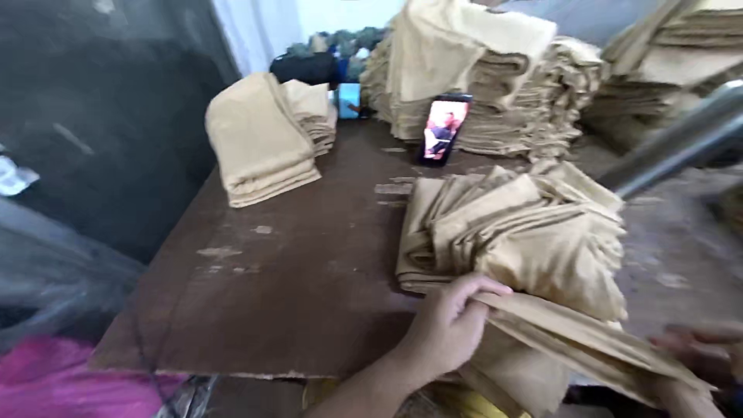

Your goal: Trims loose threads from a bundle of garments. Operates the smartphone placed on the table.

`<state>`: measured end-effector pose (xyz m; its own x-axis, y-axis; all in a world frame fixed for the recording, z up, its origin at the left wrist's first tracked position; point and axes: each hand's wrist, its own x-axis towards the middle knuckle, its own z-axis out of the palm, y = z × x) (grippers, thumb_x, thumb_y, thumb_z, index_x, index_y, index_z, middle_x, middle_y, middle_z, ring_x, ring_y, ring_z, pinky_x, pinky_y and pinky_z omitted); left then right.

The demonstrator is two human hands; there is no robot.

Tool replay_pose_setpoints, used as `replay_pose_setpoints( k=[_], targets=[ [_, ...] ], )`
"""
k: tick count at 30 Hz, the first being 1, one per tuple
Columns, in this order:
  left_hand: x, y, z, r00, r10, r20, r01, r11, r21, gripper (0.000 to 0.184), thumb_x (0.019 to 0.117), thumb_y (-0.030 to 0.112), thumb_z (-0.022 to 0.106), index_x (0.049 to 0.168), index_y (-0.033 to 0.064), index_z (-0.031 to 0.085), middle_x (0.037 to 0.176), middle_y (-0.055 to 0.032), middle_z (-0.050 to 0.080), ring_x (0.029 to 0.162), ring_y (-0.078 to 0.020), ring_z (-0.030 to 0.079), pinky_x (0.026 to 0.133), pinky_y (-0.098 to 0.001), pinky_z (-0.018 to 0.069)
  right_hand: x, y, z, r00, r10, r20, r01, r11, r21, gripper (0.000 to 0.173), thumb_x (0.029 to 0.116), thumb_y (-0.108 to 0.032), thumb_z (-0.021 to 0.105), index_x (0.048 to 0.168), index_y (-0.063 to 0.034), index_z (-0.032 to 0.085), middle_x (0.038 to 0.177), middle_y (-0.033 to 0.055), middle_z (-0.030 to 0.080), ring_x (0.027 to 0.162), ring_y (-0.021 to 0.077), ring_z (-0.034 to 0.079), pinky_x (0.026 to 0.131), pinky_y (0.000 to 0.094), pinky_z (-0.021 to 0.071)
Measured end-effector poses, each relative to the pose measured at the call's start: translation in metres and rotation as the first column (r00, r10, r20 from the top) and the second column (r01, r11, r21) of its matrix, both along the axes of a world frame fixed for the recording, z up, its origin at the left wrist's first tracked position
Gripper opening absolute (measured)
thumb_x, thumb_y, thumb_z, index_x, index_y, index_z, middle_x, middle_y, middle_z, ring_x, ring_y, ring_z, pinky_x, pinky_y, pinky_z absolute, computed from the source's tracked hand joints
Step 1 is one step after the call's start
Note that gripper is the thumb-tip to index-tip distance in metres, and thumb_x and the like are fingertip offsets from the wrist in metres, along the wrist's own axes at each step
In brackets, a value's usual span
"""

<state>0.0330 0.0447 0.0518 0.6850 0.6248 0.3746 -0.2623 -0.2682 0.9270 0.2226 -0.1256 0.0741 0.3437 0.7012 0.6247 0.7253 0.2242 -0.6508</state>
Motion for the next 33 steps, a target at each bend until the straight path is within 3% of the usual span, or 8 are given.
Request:
replay_pose_setpoints(
  k=[3, 6, 9, 11, 14, 18, 27, 33],
  targets=[
    [0.009, 0.004, 0.008, 0.998, 0.001, 0.070, 0.007, 0.994, -0.109, 0.040, 0.1076, 0.008, 0.038, 0.141, -0.0097, 0.052, 0.146, -0.0211, 0.054, 0.130, -0.0178, 0.058, 0.106, -0.0346, 0.0502, -0.003, 0.023, 0.005, 0.985, 0.072, -0.158, -0.029, 0.966, 0.256, 0.025, 0.0912, -0.008, 0.070, 0.111, -0.0190, 0.059, 0.145, -0.0003, 0.057, 0.124, 0.0208, 0.065, 0.093, 0.0352, 0.0636],
    [0.009, 0.005, 0.007, 0.995, 0.020, 0.102, -0.012, 0.997, -0.074, 0.048, 0.1081, 0.014, 0.044, 0.151, -0.0090, 0.041, 0.158, -0.0251, 0.038, 0.140, -0.0261, 0.050, 0.114, -0.0388, 0.0465, -0.006, 0.038, -0.003, 0.973, 0.142, -0.183, -0.078, 0.945, 0.318, 0.015, 0.0942, -0.014, 0.069, 0.102, -0.0248, 0.062, 0.144, -0.0001, 0.058, 0.128, 0.0261, 0.063, 0.093, 0.0413, 0.0635],
    [-0.005, 0.000, 0.000, 0.997, 0.011, 0.071, -0.016, 0.997, 0.071, 0.036, 0.1066, 0.011, 0.048, 0.131, -0.0137, 0.057, 0.129, -0.0200, 0.066, 0.117, -0.0180, 0.067, 0.101, -0.0339, 0.0556, -0.015, 0.031, -0.032, 0.971, 0.207, -0.117, -0.202, 0.978, 0.057, 0.019, 0.0996, -0.025, 0.062, 0.117, -0.0213, 0.057, 0.133, -0.0015, 0.063, 0.116, 0.0132, 0.067, 0.089, 0.0300, 0.0615],
    [-0.017, -0.002, -0.010, 0.993, 0.079, -0.090, -0.055, 0.967, 0.249, 0.029, 0.1057, 0.017, 0.052, 0.116, -0.0027, 0.070, 0.111, -0.0072, 0.075, 0.106, -0.0100, 0.069, 0.095, -0.0289, 0.0565, -0.024, 0.022, -0.059, 0.969, 0.241, -0.047, -0.246, 0.959, -0.139, 0.034, 0.0978, -0.036, 0.065, 0.119, -0.0110, 0.058, 0.115, 0.0046, 0.068, 0.095, 0.0082, 0.067, 0.077, 0.0237, 0.0584],
    [-0.030, -0.008, -0.030, 0.906, 0.207, -0.369, -0.028, 0.900, 0.435, 0.026, 0.0994, 0.029, 0.059, 0.113, 0.0156, 0.078, 0.110, 0.0036, 0.076, 0.115, -0.0162, 0.066, 0.098, -0.0422, 0.0517, -0.038, 0.012, -0.093, 0.975, 0.219, 0.023, -0.203, 0.936, -0.287, 0.037, 0.0901, -0.039, 0.073, 0.104, -0.0060, 0.064, 0.091, 0.0075, 0.066, 0.077, 0.0125, 0.060, 0.070, 0.0263, 0.0537],
    [-0.031, -0.014, -0.047, 0.915, 0.079, -0.395, 0.116, 0.887, 0.447, 0.025, 0.0889, 0.026, 0.076, 0.111, 0.0135, 0.078, 0.110, 0.0026, 0.076, 0.114, -0.0173, 0.065, 0.105, -0.0359, 0.0473, -0.037, 0.008, -0.104, 0.961, 0.254, -0.107, -0.270, 0.944, -0.192, 0.015, 0.0914, -0.019, 0.066, 0.096, -0.0079, 0.059, 0.094, 0.0047, 0.066, 0.084, 0.0066, 0.061, 0.077, 0.0191, 0.0524],
    [-0.026, -0.017, -0.059, 0.954, 0.214, -0.212, -0.081, 0.861, 0.502, 0.021, 0.0885, 0.032, 0.078, 0.094, 0.0122, 0.079, 0.094, 0.0019, 0.075, 0.104, -0.0105, 0.064, 0.098, -0.0220, 0.0480, -0.027, 0.006, -0.096, 0.831, 0.361, -0.423, -0.429, 0.900, -0.076, 0.013, 0.0935, -0.012, 0.066, 0.088, -0.0087, 0.055, 0.080, -0.0009, 0.059, 0.073, -0.0014, 0.056, 0.065, 0.0138, 0.0460],
    [-0.024, -0.021, -0.056, 0.888, 0.440, -0.135, -0.310, 0.790, 0.530, 0.019, 0.0852, 0.005, 0.066, 0.097, 0.0088, 0.081, 0.097, -0.0068, 0.071, 0.098, -0.0078, 0.065, 0.090, -0.0151, 0.0513, -0.030, 0.007, -0.069, 0.879, 0.286, -0.381, -0.269, 0.958, 0.098, 0.014, 0.0881, -0.010, 0.067, 0.090, -0.0164, 0.055, 0.082, -0.0075, 0.058, 0.078, -0.0036, 0.058, 0.071, 0.0121, 0.0483]
  ],
)
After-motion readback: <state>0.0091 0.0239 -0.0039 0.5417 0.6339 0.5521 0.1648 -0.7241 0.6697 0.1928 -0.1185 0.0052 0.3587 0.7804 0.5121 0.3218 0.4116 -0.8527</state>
